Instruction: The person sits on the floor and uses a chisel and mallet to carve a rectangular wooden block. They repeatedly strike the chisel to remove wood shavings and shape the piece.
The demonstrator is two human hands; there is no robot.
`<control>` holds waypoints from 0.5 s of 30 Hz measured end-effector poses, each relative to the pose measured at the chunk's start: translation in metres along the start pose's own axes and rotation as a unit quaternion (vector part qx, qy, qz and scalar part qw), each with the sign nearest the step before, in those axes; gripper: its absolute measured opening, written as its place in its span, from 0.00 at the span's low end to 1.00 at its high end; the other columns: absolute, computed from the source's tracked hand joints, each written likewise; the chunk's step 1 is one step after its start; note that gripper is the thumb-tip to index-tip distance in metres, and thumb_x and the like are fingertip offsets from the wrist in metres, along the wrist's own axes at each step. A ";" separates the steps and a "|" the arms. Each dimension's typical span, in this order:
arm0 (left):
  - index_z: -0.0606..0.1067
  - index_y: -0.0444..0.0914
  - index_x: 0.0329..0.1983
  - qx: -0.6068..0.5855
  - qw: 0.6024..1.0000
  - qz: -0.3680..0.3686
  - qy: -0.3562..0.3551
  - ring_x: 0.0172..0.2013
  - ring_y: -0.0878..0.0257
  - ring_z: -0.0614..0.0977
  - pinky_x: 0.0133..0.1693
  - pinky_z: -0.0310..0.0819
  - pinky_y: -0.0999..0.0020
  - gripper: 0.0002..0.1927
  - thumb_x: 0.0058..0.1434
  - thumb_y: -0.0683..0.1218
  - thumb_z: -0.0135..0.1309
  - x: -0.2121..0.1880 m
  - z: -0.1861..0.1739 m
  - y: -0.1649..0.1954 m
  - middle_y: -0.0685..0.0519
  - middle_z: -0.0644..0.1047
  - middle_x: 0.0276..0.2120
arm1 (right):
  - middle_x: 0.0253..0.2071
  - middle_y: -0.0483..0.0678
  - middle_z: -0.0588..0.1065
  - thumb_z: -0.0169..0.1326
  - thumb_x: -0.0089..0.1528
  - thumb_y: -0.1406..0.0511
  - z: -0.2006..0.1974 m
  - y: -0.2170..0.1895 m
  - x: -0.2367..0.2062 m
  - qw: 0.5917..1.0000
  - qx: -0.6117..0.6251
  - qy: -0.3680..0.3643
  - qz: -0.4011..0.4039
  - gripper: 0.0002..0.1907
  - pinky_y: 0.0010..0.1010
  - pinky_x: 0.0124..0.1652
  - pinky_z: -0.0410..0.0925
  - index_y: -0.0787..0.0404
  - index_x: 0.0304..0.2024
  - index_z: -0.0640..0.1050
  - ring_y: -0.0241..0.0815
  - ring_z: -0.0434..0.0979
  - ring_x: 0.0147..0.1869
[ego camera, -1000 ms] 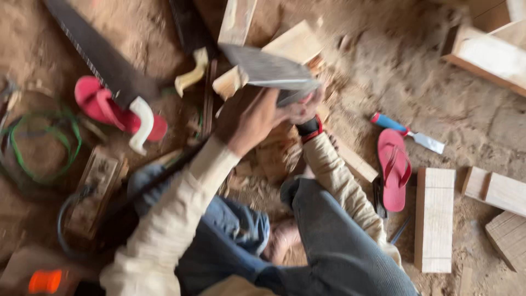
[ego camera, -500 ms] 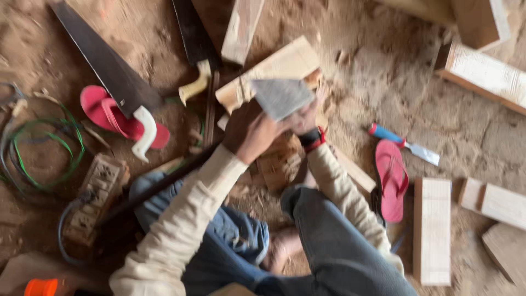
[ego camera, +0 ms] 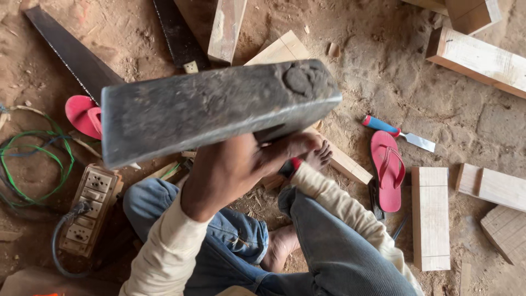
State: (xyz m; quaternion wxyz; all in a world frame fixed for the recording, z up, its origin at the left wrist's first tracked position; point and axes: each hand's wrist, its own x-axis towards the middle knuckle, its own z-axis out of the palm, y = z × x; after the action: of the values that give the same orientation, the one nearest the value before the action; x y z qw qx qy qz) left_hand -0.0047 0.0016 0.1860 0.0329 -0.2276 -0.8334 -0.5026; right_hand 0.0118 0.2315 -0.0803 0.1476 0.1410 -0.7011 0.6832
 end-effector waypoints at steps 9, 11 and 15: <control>0.77 0.38 0.54 -0.087 0.996 -0.015 -0.004 0.40 0.65 0.89 0.41 0.86 0.69 0.26 0.67 0.63 0.57 -0.020 -0.014 0.013 0.52 0.85 0.42 | 0.54 0.51 0.71 0.67 0.65 0.66 -0.046 0.063 0.104 0.993 -0.049 0.090 -0.052 0.26 0.36 0.55 0.74 0.60 0.59 0.67 0.42 0.78 0.55; 0.78 0.39 0.55 -0.092 0.995 -0.027 -0.017 0.42 0.64 0.90 0.42 0.86 0.69 0.25 0.68 0.62 0.57 -0.022 -0.014 0.014 0.53 0.86 0.44 | 0.42 0.56 0.76 0.64 0.63 0.67 -0.044 0.074 0.102 0.996 -0.069 0.051 0.039 0.17 0.34 0.41 0.71 0.65 0.50 0.74 0.46 0.77 0.40; 0.76 0.40 0.58 0.013 0.999 0.034 -0.008 0.43 0.65 0.88 0.43 0.86 0.68 0.25 0.67 0.61 0.57 -0.028 -0.010 0.017 0.53 0.84 0.48 | 0.47 0.58 0.74 0.61 0.62 0.64 -0.031 0.083 0.085 0.995 -0.082 -0.020 -0.055 0.19 0.37 0.47 0.68 0.65 0.52 0.73 0.49 0.74 0.46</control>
State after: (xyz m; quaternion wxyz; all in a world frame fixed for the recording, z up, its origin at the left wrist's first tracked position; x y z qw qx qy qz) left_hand 0.0258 -0.0100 0.1973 0.0465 -0.2598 -0.8320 -0.4879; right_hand -0.0990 0.2647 -0.1221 0.1825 0.1803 -0.7488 0.6111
